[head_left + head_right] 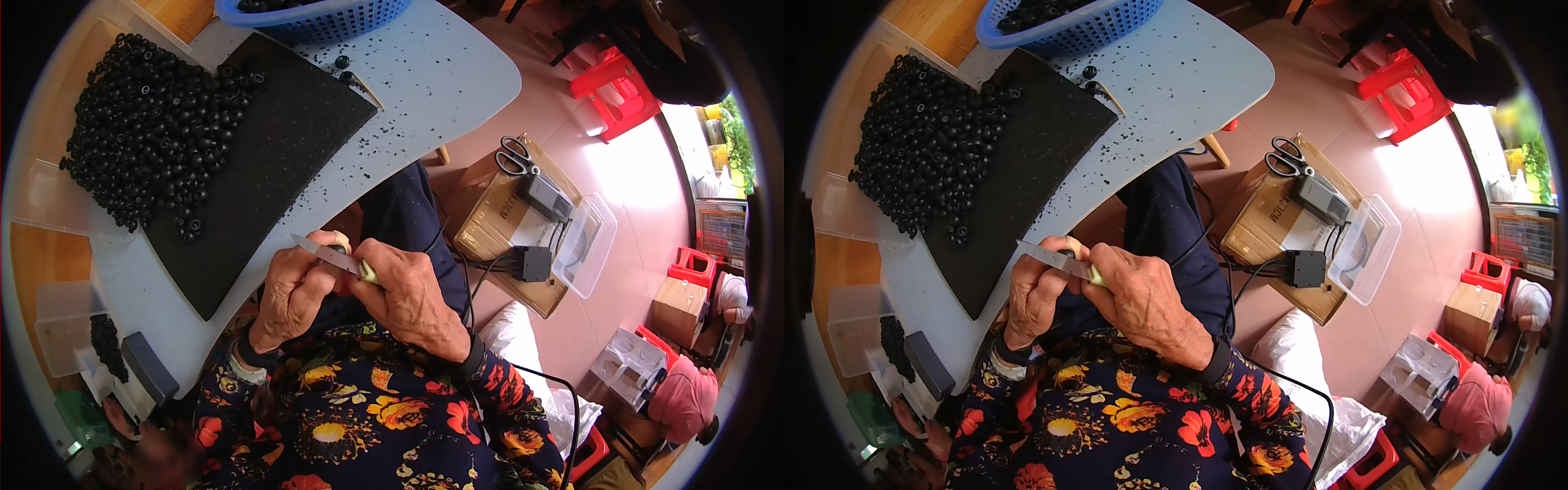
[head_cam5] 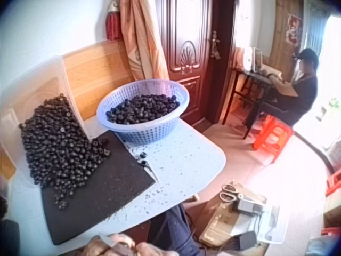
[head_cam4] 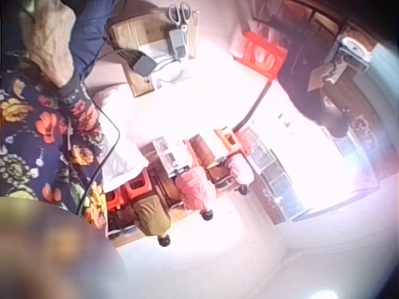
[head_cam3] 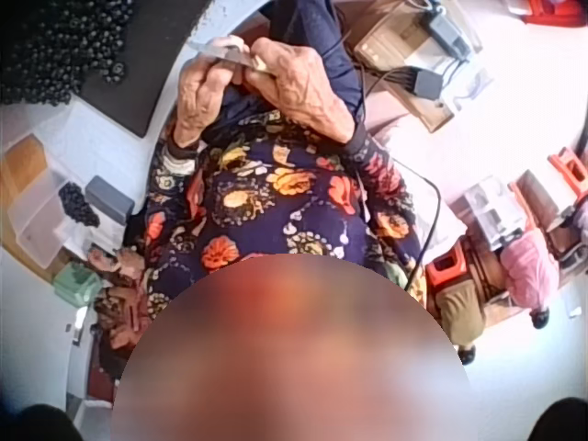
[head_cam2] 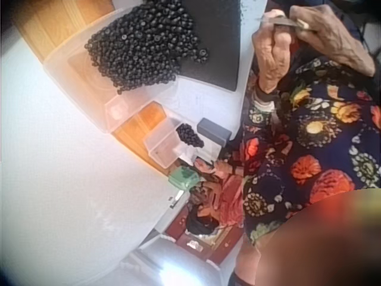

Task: Sorting and cutting small black round objects at a table.

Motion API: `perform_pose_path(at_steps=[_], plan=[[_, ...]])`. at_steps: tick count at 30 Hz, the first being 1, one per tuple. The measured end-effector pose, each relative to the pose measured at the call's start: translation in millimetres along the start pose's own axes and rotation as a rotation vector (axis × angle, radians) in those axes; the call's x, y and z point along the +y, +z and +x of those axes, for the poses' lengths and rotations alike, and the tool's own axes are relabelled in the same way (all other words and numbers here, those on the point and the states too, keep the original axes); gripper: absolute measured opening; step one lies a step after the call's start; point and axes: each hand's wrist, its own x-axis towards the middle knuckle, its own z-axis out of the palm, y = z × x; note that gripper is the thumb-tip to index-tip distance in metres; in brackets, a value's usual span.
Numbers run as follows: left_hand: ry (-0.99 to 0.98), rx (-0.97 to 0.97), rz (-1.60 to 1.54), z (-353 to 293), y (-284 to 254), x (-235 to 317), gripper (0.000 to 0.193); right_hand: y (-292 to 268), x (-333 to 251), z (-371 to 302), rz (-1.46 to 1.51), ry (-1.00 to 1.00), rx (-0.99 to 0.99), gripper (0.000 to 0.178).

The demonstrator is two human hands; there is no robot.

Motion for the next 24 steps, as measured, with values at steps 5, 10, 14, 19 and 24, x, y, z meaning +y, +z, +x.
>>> perform_pose_path(at_steps=[5,10,14,19,24], plan=[[0.026,0.004,0.001,-0.3,-1.1,-4.5,0.022,0.2,-0.2,-0.1,-0.011,-0.010,-0.003,0.025],[0.027,-0.001,-0.005,0.3,-0.4,-5.0,0.022,-0.1,0.7,-1.0,-0.016,-0.004,-0.006,0.025],[0.016,0.004,-0.016,0.6,1.1,-2.7,0.021,-0.7,-0.3,-0.5,-0.010,-0.004,-0.003,0.025],[0.003,0.009,-0.037,1.8,2.6,-2.8,0.020,-0.7,2.9,-1.1,-0.016,-0.007,0.003,0.024],[-0.089,-0.022,-0.019,4.4,2.3,1.4,0.032,-3.4,5.3,-2.0,-0.048,-0.020,0.021,0.023]])
